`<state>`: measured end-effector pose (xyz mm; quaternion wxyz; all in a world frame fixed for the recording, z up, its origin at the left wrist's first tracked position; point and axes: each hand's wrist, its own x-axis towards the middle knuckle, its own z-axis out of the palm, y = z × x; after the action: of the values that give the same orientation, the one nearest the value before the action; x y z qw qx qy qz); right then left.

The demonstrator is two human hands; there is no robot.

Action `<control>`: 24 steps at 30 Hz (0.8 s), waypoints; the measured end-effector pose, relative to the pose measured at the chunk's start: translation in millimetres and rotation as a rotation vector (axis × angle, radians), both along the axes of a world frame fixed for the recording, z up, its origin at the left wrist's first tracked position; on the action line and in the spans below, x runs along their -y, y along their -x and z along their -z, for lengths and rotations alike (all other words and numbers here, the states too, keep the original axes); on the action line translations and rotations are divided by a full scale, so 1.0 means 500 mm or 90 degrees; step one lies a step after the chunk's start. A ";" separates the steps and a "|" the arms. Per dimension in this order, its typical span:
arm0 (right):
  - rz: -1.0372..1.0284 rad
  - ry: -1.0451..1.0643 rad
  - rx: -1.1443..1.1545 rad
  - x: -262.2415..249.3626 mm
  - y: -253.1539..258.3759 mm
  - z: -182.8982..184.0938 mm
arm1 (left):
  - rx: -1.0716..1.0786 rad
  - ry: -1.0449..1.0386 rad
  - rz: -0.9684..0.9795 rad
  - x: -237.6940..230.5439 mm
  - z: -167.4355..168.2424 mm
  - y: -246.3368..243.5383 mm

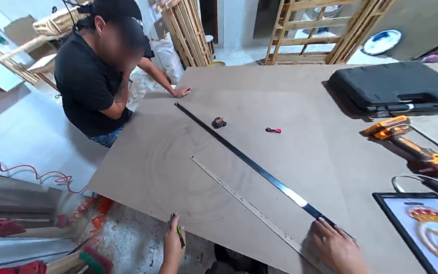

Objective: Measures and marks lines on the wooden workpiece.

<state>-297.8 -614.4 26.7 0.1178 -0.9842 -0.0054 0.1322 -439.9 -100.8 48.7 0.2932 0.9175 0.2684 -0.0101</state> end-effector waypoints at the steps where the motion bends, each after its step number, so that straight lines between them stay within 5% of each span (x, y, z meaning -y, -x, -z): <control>1: 0.014 0.011 -0.005 0.007 0.003 -0.001 | 0.008 0.013 -0.009 0.011 -0.008 0.030; 8: 0.140 0.022 -0.069 0.032 0.026 -0.027 | 0.045 0.117 -0.027 0.037 -0.037 0.163; 14: 0.285 0.127 -0.165 0.047 0.020 -0.035 | 0.015 0.128 -0.016 -0.088 -0.030 0.103; 17: 0.398 0.114 -0.206 -0.008 0.013 -0.088 | 0.015 0.104 0.010 -0.182 -0.045 0.043; 24: 0.327 -0.044 -0.028 -0.235 0.076 -0.067 | -0.055 0.028 0.095 -0.379 -0.036 -0.058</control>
<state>-335.6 -496.8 60.0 0.1814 -0.9456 0.2424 0.1189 -411.2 88.6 66.9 0.2999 0.9270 0.2115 -0.0771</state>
